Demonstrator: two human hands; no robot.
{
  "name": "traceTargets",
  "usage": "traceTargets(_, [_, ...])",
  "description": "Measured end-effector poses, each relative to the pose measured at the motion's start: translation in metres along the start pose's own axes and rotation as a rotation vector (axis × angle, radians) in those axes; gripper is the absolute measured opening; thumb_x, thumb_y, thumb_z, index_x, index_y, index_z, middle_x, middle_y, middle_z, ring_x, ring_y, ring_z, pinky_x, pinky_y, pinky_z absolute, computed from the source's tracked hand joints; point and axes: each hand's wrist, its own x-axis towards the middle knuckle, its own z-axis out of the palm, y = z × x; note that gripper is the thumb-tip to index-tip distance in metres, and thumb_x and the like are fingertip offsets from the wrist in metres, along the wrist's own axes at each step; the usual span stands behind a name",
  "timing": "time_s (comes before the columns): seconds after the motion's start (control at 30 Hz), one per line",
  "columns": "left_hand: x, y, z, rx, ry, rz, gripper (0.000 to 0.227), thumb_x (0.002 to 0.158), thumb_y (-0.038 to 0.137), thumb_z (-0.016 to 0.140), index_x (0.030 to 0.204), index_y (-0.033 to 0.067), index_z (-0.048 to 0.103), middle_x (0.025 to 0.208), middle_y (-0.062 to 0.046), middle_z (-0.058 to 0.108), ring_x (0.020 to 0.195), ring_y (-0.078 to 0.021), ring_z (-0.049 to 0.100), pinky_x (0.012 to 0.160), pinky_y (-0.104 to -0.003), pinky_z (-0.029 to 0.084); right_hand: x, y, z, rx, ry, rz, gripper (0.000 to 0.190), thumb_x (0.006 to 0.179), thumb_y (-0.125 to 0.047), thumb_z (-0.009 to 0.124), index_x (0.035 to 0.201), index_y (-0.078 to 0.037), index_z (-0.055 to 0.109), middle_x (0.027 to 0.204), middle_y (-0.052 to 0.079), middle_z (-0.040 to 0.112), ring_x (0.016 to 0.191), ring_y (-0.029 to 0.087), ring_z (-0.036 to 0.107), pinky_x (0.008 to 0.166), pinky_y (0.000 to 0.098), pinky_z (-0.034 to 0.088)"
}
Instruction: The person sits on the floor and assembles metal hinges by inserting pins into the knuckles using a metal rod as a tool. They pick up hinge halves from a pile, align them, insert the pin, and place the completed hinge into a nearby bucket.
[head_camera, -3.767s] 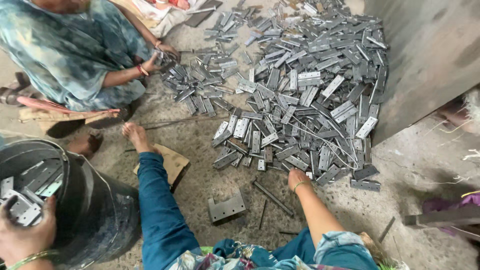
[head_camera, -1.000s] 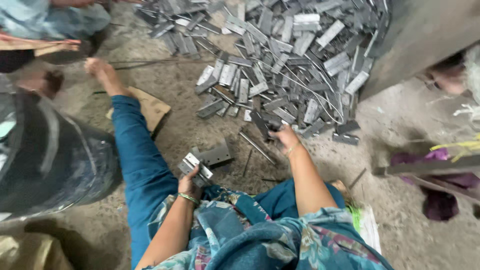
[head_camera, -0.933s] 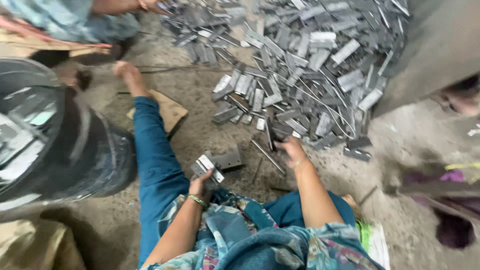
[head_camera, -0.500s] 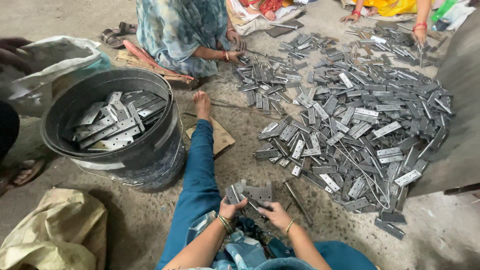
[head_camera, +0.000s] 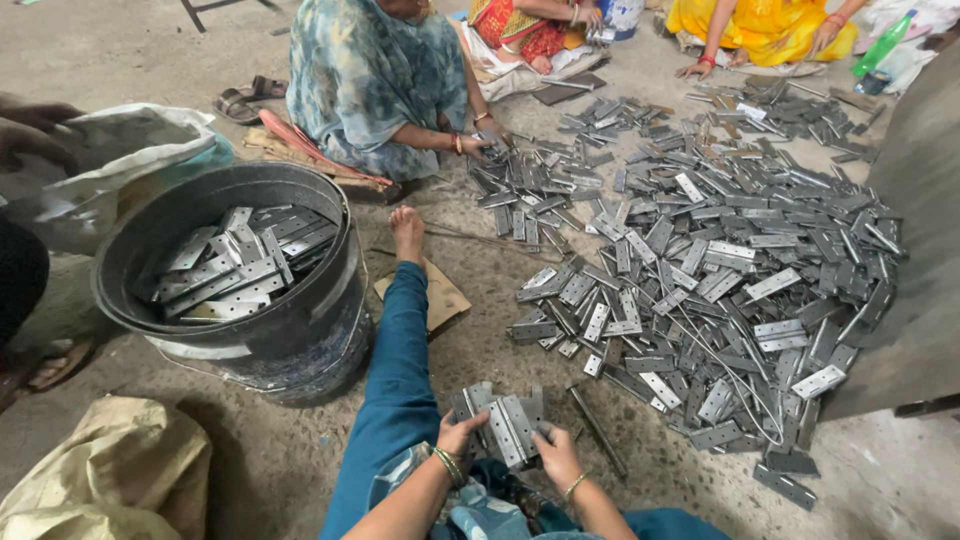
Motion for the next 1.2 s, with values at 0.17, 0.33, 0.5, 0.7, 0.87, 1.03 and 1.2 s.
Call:
traceTargets(0.17, [-0.014, -0.004, 0.007, -0.166, 0.07, -0.302, 0.04, 0.082, 0.017, 0.079, 0.114, 0.0199, 0.056, 0.104, -0.013, 0.074, 0.091, -0.0326, 0.074, 0.074, -0.052, 0.059, -0.021, -0.016, 0.012, -0.57, 0.158, -0.275, 0.029, 0.098, -0.019, 0.061, 0.119, -0.001, 0.07, 0.114, 0.021, 0.073, 0.106, 0.038, 0.069, 0.09, 0.0423, 0.055])
traceTargets(0.33, [-0.019, -0.008, 0.005, 0.057, -0.021, -0.23, 0.039, 0.082, 0.012, 0.079, 0.118, 0.0049, 0.067, 0.101, -0.01, 0.075, 0.087, -0.029, 0.073, 0.075, -0.047, 0.06, -0.028, -0.034, 0.009, -0.491, -0.347, -0.439, 0.031, 0.099, -0.025, 0.063, 0.122, -0.006, 0.071, 0.12, 0.022, 0.072, 0.113, 0.039, 0.067, 0.097, 0.0438, 0.053])
traceTargets(0.5, [-0.01, -0.009, 0.005, 0.062, -0.054, -0.267, 0.032, 0.09, 0.017, 0.07, 0.117, 0.0024, 0.067, 0.104, -0.012, 0.077, 0.09, -0.0251, 0.075, 0.081, -0.041, 0.062, 0.05, -0.024, -0.114, -0.479, 0.041, -0.214, 0.037, 0.096, -0.035, 0.071, 0.119, -0.006, 0.073, 0.117, 0.018, 0.075, 0.109, 0.032, 0.072, 0.093, 0.0404, 0.055])
traceTargets(0.7, [-0.009, -0.016, 0.004, 0.215, 0.059, -0.283, 0.031, 0.09, 0.005, 0.07, 0.119, 0.0099, 0.062, 0.105, -0.007, 0.072, 0.092, -0.0239, 0.07, 0.081, -0.044, 0.059, 0.074, 0.036, -0.292, -0.888, 0.609, 0.304, 0.045, 0.096, -0.04, 0.068, 0.125, -0.005, 0.069, 0.121, 0.026, 0.068, 0.113, 0.044, 0.065, 0.098, 0.049, 0.053])
traceTargets(0.87, [-0.006, -0.016, 0.01, 0.165, -0.083, -0.24, 0.033, 0.091, 0.009, 0.069, 0.124, 0.0053, 0.063, 0.111, -0.008, 0.073, 0.097, -0.0236, 0.072, 0.085, -0.041, 0.059, 0.074, 0.082, -0.322, -1.035, 0.68, 0.459, 0.074, 0.096, -0.045, 0.067, 0.151, -0.003, 0.042, 0.139, 0.03, 0.051, 0.125, 0.048, 0.053, 0.103, 0.0525, 0.045])
traceTargets(1.03, [-0.011, -0.008, 0.026, 0.138, 0.044, -0.315, 0.032, 0.097, 0.024, 0.062, 0.124, 0.0064, 0.062, 0.109, -0.007, 0.073, 0.095, -0.0233, 0.072, 0.08, -0.044, 0.059, 0.088, 0.083, -0.319, -1.109, 0.668, 0.523, 0.085, 0.092, -0.042, 0.068, 0.157, -0.003, 0.031, 0.144, 0.025, 0.049, 0.129, 0.042, 0.049, 0.105, 0.0533, 0.042])
traceTargets(1.2, [-0.01, -0.011, 0.016, 0.169, -0.026, -0.254, 0.032, 0.097, 0.022, 0.062, 0.123, 0.0034, 0.063, 0.107, -0.014, 0.074, 0.092, -0.028, 0.073, 0.079, -0.043, 0.058, 0.093, 0.083, -0.315, -1.212, 0.672, 0.582, 0.085, 0.081, -0.023, 0.071, 0.155, -0.001, 0.035, 0.147, 0.023, 0.049, 0.126, 0.039, 0.051, 0.102, 0.0511, 0.043])
